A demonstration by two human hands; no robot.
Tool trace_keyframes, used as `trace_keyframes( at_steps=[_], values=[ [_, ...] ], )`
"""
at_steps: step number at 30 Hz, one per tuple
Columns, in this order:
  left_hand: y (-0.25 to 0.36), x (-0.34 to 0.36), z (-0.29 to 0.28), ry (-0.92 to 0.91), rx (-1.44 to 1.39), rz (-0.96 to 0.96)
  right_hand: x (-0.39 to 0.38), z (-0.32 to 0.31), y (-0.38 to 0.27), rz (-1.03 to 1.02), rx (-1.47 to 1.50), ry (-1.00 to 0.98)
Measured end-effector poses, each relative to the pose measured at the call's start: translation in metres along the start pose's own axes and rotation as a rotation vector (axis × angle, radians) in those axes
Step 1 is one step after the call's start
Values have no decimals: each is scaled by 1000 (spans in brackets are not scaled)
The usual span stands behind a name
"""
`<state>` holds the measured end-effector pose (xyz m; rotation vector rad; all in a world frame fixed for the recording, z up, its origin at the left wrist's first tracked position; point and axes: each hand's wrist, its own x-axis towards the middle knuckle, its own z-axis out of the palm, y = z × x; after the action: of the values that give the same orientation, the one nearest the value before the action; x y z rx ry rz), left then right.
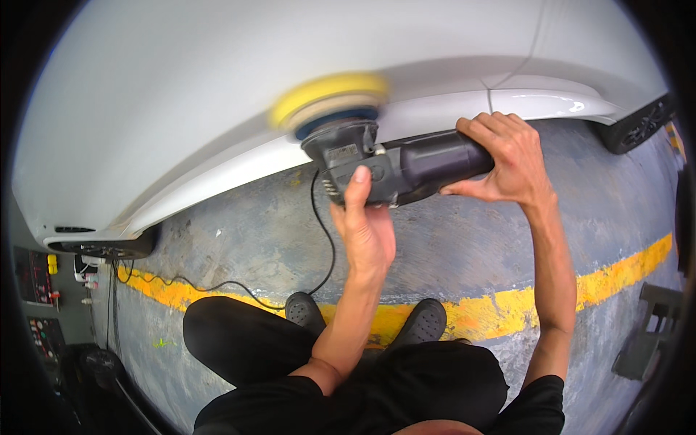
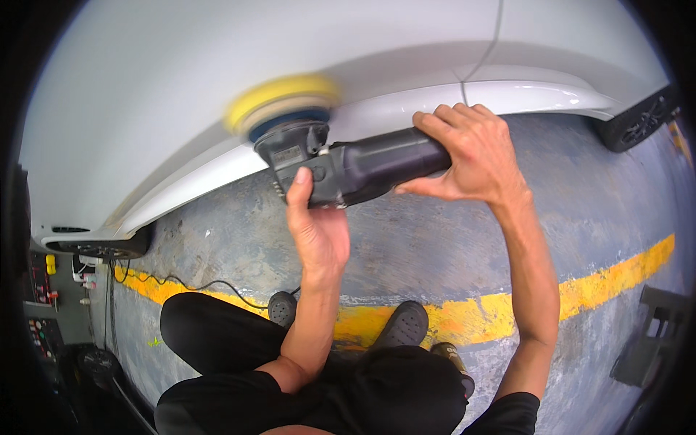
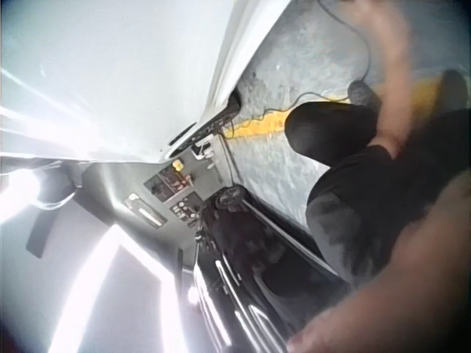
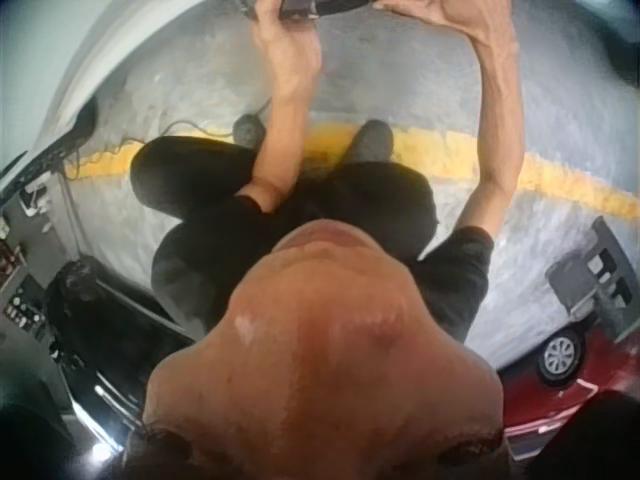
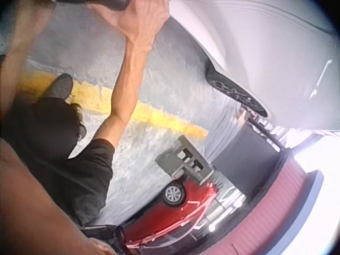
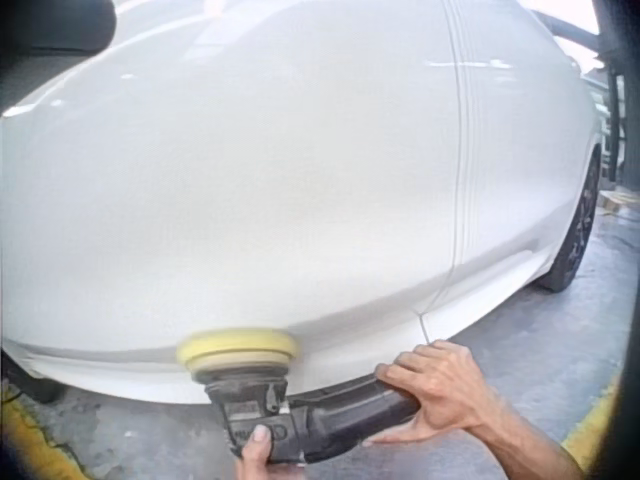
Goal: The person uses a rotary polisher with a yellow pad to buff the front bumper and lower side panels of a white car. They move the tool in circular motions across the vehicle's surface, working along the edges and flat areas of the bumper.
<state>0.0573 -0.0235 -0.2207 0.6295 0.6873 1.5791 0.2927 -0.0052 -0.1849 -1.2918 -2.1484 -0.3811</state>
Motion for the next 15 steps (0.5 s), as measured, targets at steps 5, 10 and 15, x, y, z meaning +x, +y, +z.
trace_keyframes(
  at_steps=[5,10,15],
  values=[
    [-64,-3,43,-53,-100,-98,-30,-30,66,-2,-33,-85],
    [-113,-15,91,-114,-120,-138,-55,-64,123,-8,-99,-141],
    [-141,-20,126,-147,-269,-273,-66,-101,156,-10,-161,-204]
  ],
)
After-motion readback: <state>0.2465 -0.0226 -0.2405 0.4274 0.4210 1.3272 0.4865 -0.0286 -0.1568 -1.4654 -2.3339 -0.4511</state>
